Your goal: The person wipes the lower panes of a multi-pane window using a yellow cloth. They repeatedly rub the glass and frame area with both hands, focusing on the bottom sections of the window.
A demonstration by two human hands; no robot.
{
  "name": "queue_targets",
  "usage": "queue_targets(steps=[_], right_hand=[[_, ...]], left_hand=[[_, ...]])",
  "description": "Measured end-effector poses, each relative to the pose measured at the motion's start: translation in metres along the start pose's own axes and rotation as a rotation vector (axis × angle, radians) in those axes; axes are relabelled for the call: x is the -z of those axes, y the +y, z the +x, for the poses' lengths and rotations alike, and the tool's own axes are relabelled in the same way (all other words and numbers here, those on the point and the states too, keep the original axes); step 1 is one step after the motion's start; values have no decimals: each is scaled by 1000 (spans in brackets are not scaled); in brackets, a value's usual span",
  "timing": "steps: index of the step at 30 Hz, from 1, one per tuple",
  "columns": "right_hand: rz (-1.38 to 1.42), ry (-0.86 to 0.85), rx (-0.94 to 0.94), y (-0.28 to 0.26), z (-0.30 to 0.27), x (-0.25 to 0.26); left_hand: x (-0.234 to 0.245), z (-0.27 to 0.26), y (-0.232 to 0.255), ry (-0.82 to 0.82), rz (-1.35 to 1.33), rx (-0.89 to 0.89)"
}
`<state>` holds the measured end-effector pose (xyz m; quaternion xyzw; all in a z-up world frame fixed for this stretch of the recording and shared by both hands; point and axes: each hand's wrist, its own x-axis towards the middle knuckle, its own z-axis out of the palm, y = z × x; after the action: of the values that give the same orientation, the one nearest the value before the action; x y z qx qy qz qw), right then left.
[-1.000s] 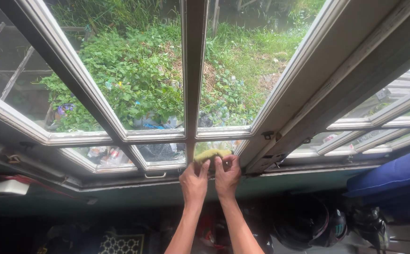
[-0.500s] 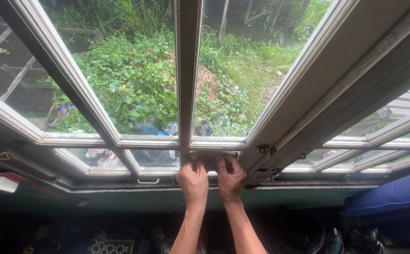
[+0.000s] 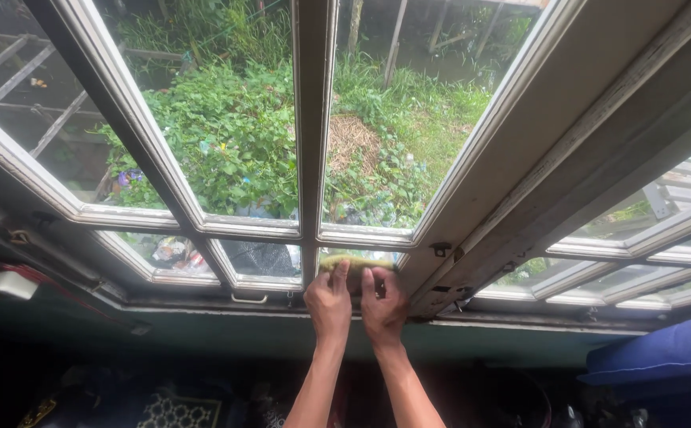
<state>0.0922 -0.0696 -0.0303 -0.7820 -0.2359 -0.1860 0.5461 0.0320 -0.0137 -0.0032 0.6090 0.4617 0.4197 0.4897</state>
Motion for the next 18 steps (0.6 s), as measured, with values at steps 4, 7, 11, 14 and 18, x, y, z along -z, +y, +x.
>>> queue_targets(steps=[4,7,11,14,18], right_hand=[[113,39,-19,-19,19,12],[113,54,58,-21,20,14],[250,-5,1,-24,14,37],[287,-28,-97,-18,17,49],[185,-20,-70,-10,21,51]], left_hand=[[10,-6,54,-46,26,-74],[2,-6,46,6,31,-141],[-5,-3,45,-31,43,-132],[-15,-8,47,-144,-20,-147],[-18,-11,51,-229,-34,-243]])
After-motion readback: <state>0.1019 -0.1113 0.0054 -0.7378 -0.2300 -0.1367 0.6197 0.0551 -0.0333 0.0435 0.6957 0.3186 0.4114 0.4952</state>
